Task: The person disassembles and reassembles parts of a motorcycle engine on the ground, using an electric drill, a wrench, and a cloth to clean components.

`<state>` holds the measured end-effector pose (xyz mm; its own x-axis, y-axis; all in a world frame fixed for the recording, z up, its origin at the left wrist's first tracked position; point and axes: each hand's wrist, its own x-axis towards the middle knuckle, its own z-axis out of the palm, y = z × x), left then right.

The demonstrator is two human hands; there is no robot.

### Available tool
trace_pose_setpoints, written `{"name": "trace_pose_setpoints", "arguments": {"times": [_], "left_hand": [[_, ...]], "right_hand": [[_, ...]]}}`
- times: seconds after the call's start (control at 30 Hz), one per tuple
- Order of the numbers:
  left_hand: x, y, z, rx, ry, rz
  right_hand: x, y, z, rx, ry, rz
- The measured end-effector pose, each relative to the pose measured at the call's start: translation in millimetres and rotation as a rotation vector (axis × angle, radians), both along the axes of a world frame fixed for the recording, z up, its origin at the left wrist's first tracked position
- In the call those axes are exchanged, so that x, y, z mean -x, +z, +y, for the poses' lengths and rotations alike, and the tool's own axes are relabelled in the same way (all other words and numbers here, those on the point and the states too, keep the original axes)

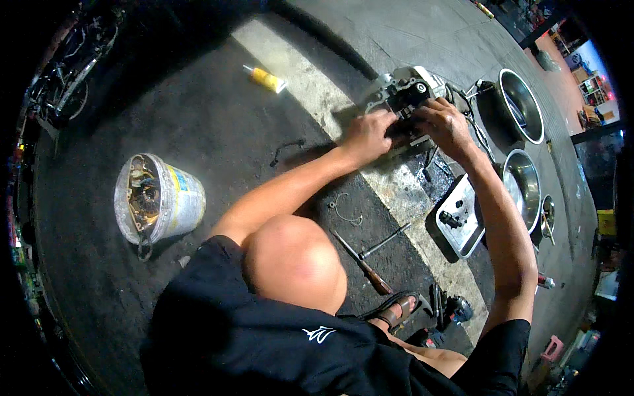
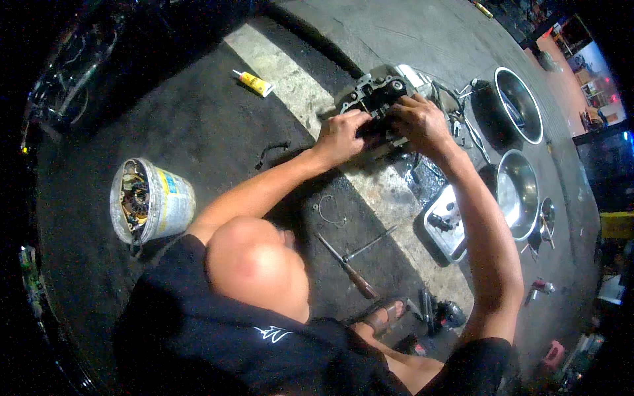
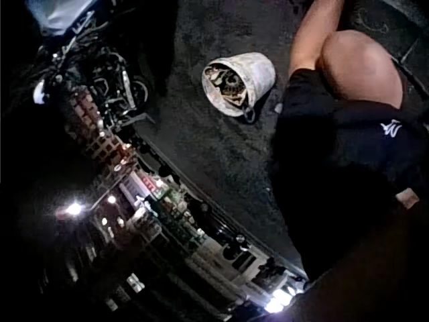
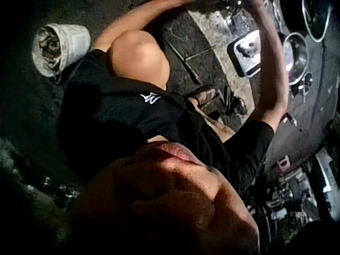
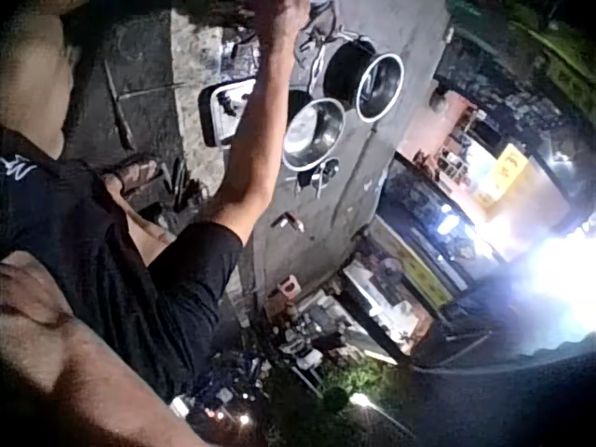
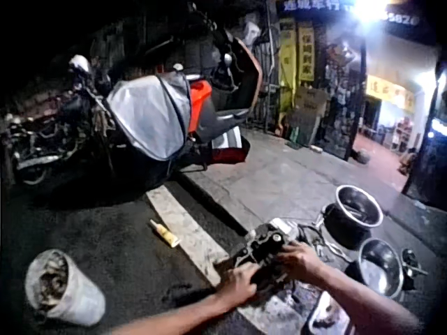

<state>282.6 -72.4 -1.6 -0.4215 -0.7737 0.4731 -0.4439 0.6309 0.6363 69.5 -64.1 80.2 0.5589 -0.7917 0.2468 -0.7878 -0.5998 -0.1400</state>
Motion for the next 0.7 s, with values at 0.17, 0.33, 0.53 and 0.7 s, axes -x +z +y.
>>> {"name": "trace_pose_setpoints", "arguments": {"times": [0.17,0.33,0.53,0.7], "left_hand": [[0,-7,-3,0.070,0.027,0.014],[-3,-2,-7,0.058,-0.016,-0.014],[-1,-2,-6,0.076,-0.031,0.069],[1,4,-3,0.049,-0.048,0.070]], "right_hand": [[1,5,0,-0.002,0.056,0.071],[-1,1,-7,-0.010,0.059,0.223],[1,0,-8,0.112,0.152,0.220],[-4,5,-16,0.026,0.180,0.242]]}}
